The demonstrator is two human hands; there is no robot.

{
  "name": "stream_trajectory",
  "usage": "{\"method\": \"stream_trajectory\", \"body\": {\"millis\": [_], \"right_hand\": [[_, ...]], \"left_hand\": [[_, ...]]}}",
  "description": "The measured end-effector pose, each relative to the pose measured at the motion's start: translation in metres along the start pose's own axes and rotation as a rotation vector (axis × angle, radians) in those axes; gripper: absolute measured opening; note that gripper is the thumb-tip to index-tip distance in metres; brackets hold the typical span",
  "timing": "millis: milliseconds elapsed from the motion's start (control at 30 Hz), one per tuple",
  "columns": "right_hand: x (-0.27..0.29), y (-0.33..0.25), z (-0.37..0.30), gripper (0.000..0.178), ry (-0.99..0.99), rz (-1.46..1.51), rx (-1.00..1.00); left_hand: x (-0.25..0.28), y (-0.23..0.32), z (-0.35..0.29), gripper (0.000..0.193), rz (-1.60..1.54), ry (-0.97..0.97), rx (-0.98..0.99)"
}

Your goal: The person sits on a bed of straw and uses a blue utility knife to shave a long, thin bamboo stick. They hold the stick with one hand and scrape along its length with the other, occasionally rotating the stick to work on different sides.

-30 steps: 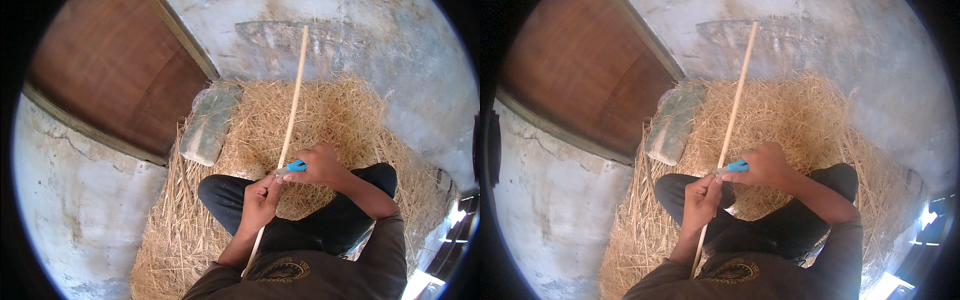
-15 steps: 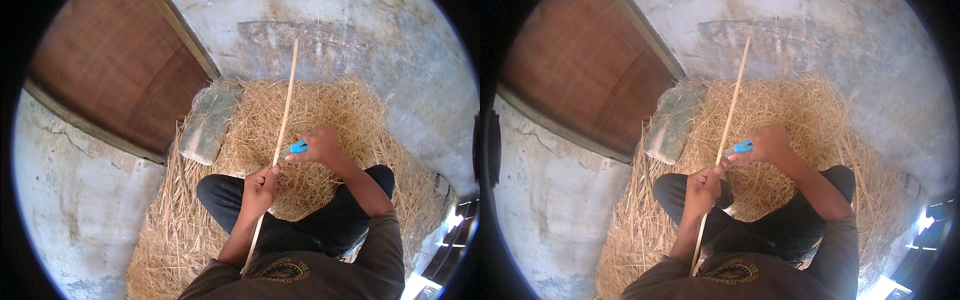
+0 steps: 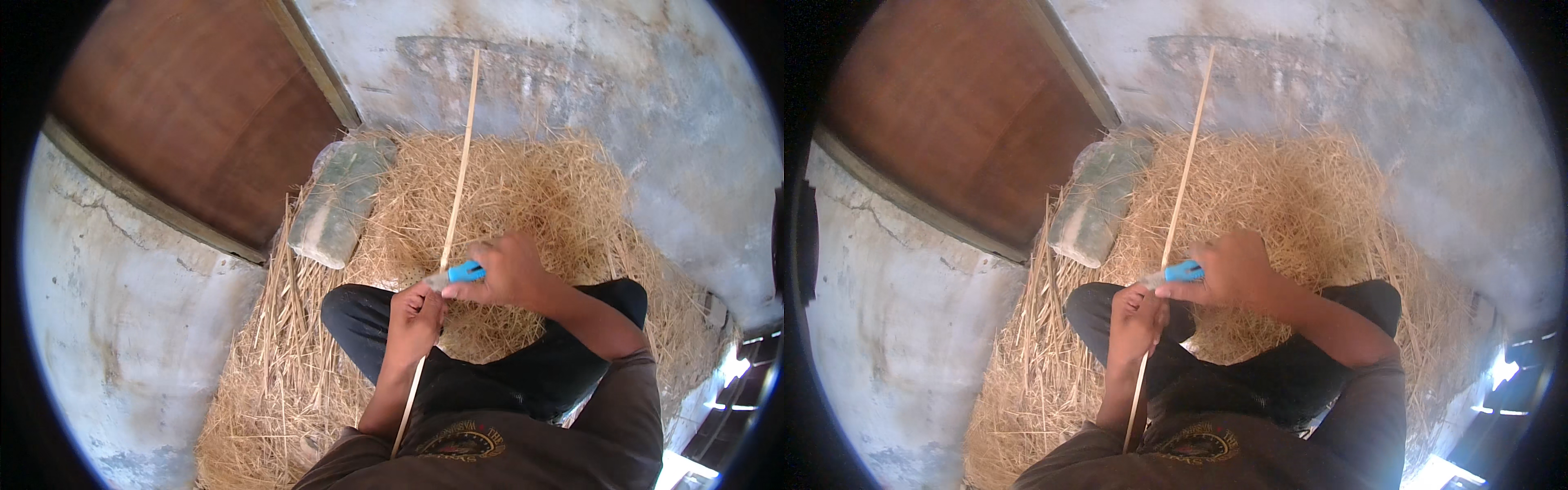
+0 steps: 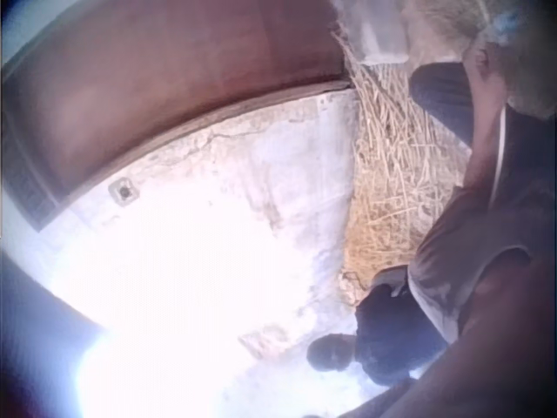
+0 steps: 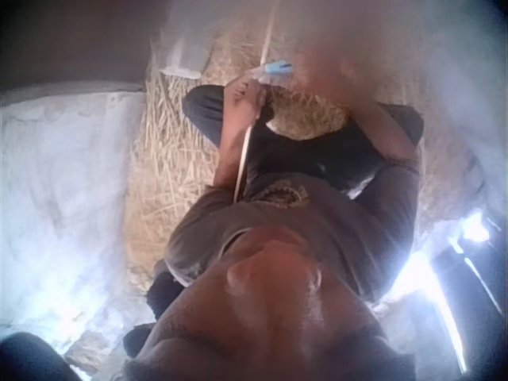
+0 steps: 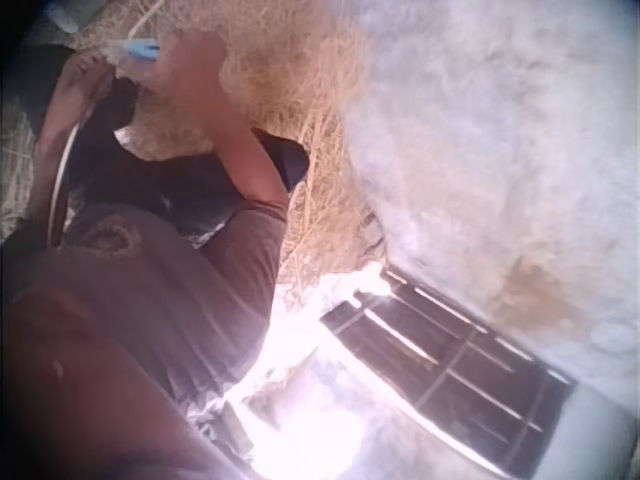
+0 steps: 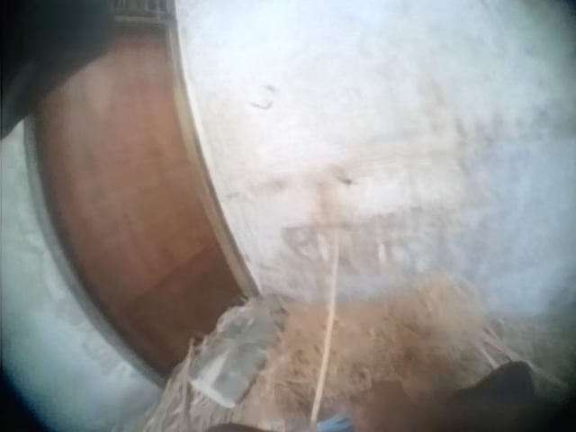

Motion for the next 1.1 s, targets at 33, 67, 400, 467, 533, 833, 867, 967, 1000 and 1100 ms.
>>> {"method": "stream_trajectory", "body": {"millis": [33,67,400,467,533,833,867,967,1000,1100], "right_hand": [[-0.005,-0.003,0.000,0.072,0.012,-0.025,0.034],[-0.006,0.000,0.003,0.073,0.031,-0.035,0.032],[-0.015,0.038,0.003,0.071,0.123,-0.210,0.075],[-0.020,0.053,0.007,0.068,0.110,-0.290,0.087],[-0.029,0.128,0.020,0.058,0.022,-0.315,-0.274],[0.007,0.102,0.004,0.057,0.083,0.014,-0.344],[0.005,0.085,0.000,0.058,0.058,0.048,-0.258],[-0.005,0.052,-0.007,0.066,-0.015,0.075,-0.118],[-0.007,0.047,-0.009,0.069,-0.046,0.071,-0.094],[-0.006,0.045,-0.008,0.073,-0.054,0.039,-0.101]], "left_hand": [[-0.001,0.003,0.001,0.019,-0.008,-0.015,-0.009],[-0.003,0.007,0.001,0.018,-0.017,-0.031,-0.017],[-0.015,-0.001,0.004,0.023,0.101,-0.036,-0.050],[-0.017,-0.002,0.005,0.024,0.104,-0.047,0.000],[-0.018,0.001,-0.007,0.026,0.133,-0.032,0.078],[-0.021,-0.001,-0.003,0.026,0.074,-0.019,0.037],[-0.021,0.000,0.000,0.027,0.105,-0.020,0.013],[-0.028,0.005,-0.002,0.028,0.165,-0.013,0.019],[-0.029,0.005,-0.002,0.029,0.163,-0.012,0.005],[-0.029,0.000,-0.003,0.030,0.155,-0.009,-0.020]]}}
Point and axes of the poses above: each hand's wrist, its own z-axis towards the middle knuckle, its own x-axis out of the back of the hand, y = z × x, the point moved 2 cm from there along z, towards the middle knuckle, and after that the axes turned 8 degrees about -z, right-handed, at the moved point
